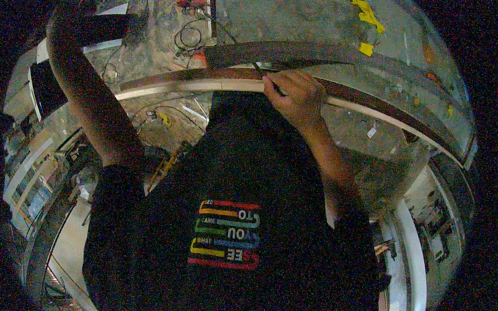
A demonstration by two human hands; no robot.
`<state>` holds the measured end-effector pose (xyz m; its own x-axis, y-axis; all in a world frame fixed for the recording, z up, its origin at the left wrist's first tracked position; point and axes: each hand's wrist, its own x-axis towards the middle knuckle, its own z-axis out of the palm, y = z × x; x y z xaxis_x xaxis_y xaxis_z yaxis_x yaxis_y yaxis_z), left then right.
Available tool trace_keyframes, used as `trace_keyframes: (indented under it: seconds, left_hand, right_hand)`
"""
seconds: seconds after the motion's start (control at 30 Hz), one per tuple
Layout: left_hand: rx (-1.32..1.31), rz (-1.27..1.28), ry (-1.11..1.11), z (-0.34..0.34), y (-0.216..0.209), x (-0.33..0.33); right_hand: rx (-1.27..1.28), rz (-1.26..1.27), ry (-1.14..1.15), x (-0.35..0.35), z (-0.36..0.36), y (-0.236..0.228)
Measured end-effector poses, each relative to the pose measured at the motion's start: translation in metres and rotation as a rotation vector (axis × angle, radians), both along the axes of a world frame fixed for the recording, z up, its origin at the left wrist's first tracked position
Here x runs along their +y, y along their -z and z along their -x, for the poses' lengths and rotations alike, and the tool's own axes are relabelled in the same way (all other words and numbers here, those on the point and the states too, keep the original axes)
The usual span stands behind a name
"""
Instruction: The person applies glue from a bottle along the edge of a long, dark wood strip, then presses a lighter wood strip onto it. They repeatedly lift, reposition, and press the strips together to ensure alignment and adhesion.
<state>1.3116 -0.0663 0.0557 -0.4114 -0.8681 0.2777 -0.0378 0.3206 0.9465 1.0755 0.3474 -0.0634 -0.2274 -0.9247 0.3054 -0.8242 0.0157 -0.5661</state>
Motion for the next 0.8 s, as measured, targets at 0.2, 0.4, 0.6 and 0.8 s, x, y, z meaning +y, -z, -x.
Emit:
trace_keyframes:
  seconds: [0.2, 0.4, 0.6, 0.8]
  left_hand:
    - [-0.033, -0.172, -0.140, -0.075, 0.031, 0.008]
    - [-0.352, -0.144, 0.000, -0.173, 0.066, 0.017]
    - [-1.689, 1.096, 0.234, -0.239, 0.097, 0.040]
    - [-2.630, 2.660, 0.422, -0.280, 0.127, 0.064]
  right_hand:
    - [-0.012, 0.046, -0.013, -0.003, 0.001, 0.001]
    - [-0.065, -0.008, -0.103, -0.003, 0.006, -0.006]
    - [-0.096, -0.049, -0.090, -0.003, 0.007, -0.005]
    - [-0.132, -0.160, -0.123, 0.002, 0.015, -0.015]
